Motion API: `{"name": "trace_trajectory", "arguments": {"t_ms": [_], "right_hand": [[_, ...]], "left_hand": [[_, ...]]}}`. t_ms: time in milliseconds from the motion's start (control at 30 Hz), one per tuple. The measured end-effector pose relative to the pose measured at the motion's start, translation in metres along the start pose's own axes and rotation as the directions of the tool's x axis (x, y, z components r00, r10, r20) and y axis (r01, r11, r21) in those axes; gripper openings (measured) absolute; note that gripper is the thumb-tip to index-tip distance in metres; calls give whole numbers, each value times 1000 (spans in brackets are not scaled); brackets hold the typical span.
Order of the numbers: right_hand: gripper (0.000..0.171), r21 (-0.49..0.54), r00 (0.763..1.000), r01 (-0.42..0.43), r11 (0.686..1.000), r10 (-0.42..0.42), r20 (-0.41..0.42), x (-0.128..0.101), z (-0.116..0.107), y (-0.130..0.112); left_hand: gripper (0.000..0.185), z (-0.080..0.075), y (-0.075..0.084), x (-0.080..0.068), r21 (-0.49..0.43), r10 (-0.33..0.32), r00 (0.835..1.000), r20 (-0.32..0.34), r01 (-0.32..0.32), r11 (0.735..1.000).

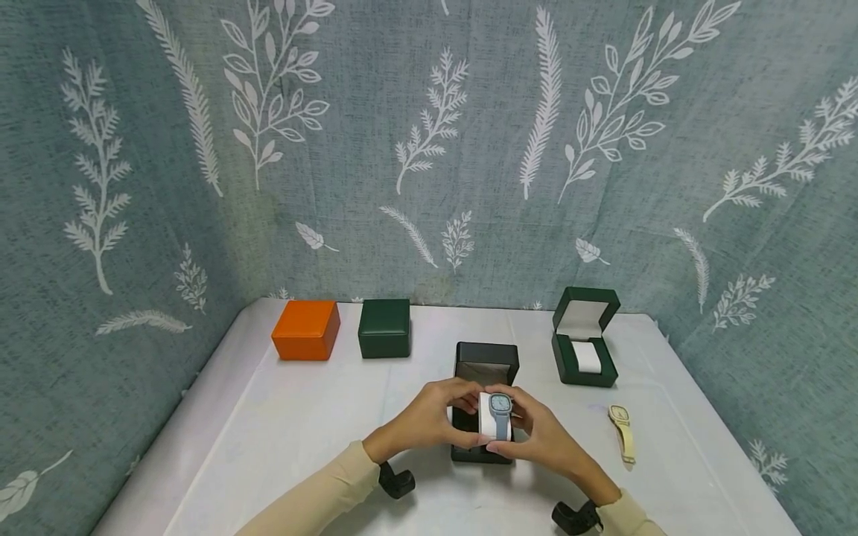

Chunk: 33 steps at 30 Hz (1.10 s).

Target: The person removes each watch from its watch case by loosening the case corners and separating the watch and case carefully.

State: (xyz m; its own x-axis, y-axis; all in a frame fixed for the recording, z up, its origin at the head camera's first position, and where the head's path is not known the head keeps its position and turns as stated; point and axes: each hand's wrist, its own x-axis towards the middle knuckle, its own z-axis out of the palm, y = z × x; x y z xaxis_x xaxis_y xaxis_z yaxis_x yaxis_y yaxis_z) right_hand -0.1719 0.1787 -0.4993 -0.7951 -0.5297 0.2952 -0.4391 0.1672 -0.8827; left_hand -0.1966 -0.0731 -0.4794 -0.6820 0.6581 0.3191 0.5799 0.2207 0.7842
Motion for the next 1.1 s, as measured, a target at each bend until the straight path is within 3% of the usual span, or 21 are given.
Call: {"name": "trace_trajectory", "arguments": {"t_ms": [400,733,1100], "right_hand": [[71,-22,999,39,999,-39,-17,0,-2,-4],[72,-6,1000,24,1000,-24,7,0,-2,-3],[79,68,997,4,998,-9,78,-3,-8,-5]], "left_hand": [[61,0,2,3,27,9,1000,7,-9,1000],[63,-1,2,4,130,44,999,15,-45,991],[62,-3,-1,4,95,45,998,44,-49,994]]}}
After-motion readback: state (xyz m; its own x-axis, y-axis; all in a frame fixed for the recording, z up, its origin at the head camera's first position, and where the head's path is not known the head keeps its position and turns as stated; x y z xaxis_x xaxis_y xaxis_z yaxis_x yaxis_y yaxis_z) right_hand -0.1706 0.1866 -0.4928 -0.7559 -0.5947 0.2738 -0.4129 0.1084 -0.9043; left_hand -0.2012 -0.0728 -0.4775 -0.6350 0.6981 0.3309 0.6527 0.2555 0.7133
